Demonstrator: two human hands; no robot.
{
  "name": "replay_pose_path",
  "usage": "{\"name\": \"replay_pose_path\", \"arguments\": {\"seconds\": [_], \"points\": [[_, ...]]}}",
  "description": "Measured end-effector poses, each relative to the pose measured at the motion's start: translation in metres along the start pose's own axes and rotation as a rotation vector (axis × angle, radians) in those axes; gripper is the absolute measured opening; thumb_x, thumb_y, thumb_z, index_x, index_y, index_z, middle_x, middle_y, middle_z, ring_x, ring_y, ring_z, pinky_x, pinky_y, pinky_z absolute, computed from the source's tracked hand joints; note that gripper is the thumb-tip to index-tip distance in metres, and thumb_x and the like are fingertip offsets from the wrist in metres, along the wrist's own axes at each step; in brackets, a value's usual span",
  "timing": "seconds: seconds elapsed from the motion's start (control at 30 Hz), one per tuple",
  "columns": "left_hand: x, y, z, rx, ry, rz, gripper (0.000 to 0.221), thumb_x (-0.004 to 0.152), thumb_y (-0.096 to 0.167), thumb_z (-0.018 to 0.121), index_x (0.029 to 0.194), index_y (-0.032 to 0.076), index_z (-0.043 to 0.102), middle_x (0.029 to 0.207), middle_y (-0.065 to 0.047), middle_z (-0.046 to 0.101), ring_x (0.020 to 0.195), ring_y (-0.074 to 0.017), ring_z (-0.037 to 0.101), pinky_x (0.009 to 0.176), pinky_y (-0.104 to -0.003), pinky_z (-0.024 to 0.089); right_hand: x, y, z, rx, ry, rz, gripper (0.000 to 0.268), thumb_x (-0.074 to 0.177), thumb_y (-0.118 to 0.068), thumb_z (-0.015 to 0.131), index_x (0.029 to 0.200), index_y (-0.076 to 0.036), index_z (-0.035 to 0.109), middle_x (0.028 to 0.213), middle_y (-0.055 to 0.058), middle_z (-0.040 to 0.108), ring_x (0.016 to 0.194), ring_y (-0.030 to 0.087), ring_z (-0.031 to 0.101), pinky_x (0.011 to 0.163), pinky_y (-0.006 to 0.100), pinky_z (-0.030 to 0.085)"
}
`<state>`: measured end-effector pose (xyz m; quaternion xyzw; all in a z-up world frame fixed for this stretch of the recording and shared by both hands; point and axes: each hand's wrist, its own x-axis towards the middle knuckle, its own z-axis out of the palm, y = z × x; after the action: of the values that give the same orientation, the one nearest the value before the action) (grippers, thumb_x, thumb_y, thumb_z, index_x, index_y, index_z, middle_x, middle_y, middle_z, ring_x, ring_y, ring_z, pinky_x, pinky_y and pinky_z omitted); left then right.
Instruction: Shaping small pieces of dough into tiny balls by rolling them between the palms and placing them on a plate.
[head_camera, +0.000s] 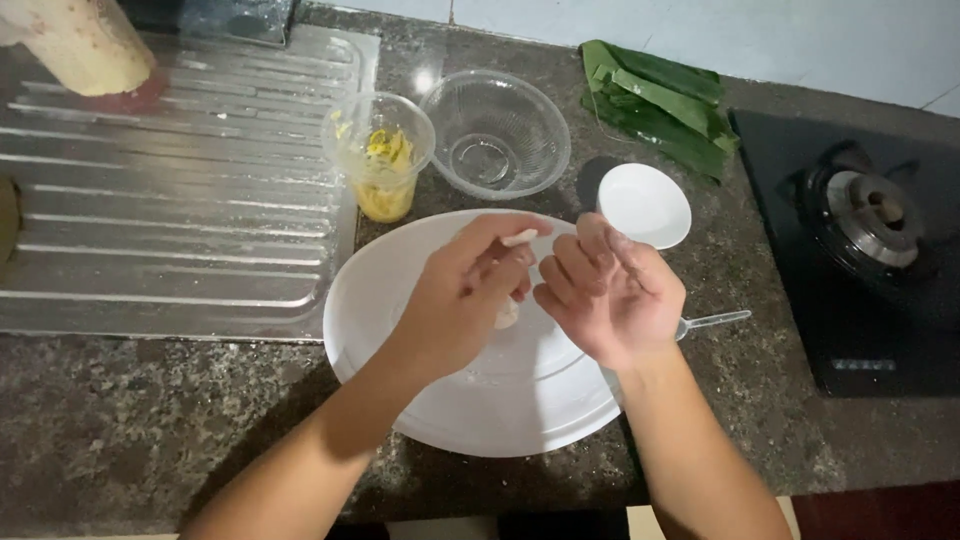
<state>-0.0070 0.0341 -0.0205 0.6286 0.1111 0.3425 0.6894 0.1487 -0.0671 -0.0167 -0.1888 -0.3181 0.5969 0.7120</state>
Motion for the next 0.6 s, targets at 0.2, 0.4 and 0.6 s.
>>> {"name": "replay_pose_path", "arguments": {"seconds": [0.2, 0.4, 0.6], "points": [[-0.005, 0.012, -0.001, 0.113, -0.064, 0.086, 0.033, 0.096, 0.022, 0.062, 0.126, 0.009, 0.061, 0.08, -0.009, 0.062, 0.069, -0.0204, 0.065, 0.071, -0.037, 0.06, 0.001, 0.008, -0.009, -0.059, -0.049, 0.098, 0.015, 0.097, -0.021, 0.042, 0.083, -0.014, 0.044, 0.055, -0.004, 0.038, 0.046, 0.012, 0.045, 0.054, 0.029, 0.034], [-0.007, 0.016, -0.003, 0.184, -0.117, 0.193, 0.024, 0.094, 0.013, 0.066, 0.117, 0.012, 0.066, 0.069, -0.007, 0.059, 0.062, -0.0168, 0.057, 0.062, -0.033, 0.057, 0.0, 0.014, -0.009, -0.105, -0.065, 0.157, 0.015, 0.096, -0.015, 0.043, 0.082, -0.011, 0.044, 0.047, -0.003, 0.04, 0.038, 0.012, 0.045, 0.045, 0.026, 0.033], [-0.004, 0.013, -0.005, 0.178, -0.119, 0.19, 0.013, 0.09, 0.009, 0.069, 0.103, 0.013, 0.066, 0.072, -0.008, 0.064, 0.067, -0.02, 0.063, 0.065, -0.035, 0.057, -0.006, 0.013, -0.008, -0.097, -0.043, 0.136, 0.016, 0.099, -0.011, 0.038, 0.085, -0.007, 0.047, 0.047, -0.001, 0.039, 0.037, 0.013, 0.046, 0.045, 0.027, 0.036]]}}
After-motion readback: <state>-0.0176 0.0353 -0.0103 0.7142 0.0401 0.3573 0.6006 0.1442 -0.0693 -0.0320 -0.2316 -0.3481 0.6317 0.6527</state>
